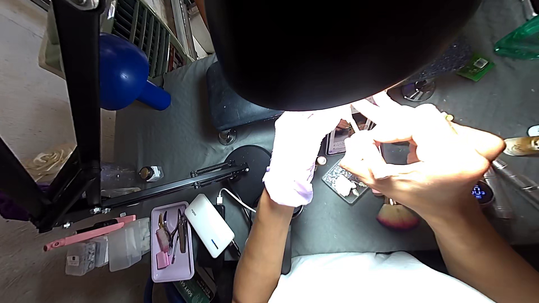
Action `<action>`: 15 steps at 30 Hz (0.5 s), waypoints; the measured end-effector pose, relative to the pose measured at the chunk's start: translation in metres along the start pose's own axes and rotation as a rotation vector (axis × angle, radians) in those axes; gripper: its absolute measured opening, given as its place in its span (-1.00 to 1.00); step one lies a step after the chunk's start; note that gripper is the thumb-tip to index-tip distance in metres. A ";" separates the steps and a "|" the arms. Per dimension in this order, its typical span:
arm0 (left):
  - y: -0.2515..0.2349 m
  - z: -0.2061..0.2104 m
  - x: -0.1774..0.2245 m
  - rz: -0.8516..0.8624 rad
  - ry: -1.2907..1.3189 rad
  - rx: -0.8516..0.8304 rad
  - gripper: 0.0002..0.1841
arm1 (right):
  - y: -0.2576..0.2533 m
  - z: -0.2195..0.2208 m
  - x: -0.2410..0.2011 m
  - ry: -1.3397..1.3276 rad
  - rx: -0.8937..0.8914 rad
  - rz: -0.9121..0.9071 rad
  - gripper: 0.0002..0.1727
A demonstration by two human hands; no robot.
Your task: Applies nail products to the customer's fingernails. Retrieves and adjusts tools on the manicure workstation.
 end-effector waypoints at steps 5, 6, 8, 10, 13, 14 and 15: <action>-0.006 0.003 0.001 0.022 -0.008 0.011 -0.87 | 0.000 0.000 0.000 -0.009 -0.001 -0.005 -0.72; -0.007 0.004 0.002 0.025 -0.007 0.004 -0.85 | 0.000 -0.001 0.000 -0.005 0.000 -0.007 -0.73; -0.008 0.004 0.001 0.022 -0.011 0.008 -0.86 | 0.000 -0.001 0.000 0.002 -0.005 -0.004 -0.73; -0.007 0.004 0.002 0.024 -0.023 0.007 -0.89 | 0.000 -0.001 0.000 0.007 -0.008 -0.010 -0.74; -0.003 0.002 0.002 0.006 -0.002 -0.006 -0.91 | 0.000 -0.001 0.001 -0.037 -0.008 -0.016 -0.71; 0.001 0.001 0.001 -0.005 0.009 0.009 -0.94 | 0.001 -0.002 0.001 -0.049 -0.021 -0.013 -0.71; 0.004 0.000 0.001 -0.014 0.012 0.012 -0.94 | 0.001 -0.002 0.002 -0.064 -0.037 -0.010 -0.71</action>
Point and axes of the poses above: each hand's wrist, its own y-axis away from the middle knuckle, its own z-axis out of the palm, x = y × z, the point moved 4 cm from there along -y, towards the middle knuckle, and after that the axes turned 13 degrees about y, right-handed, at the moved point
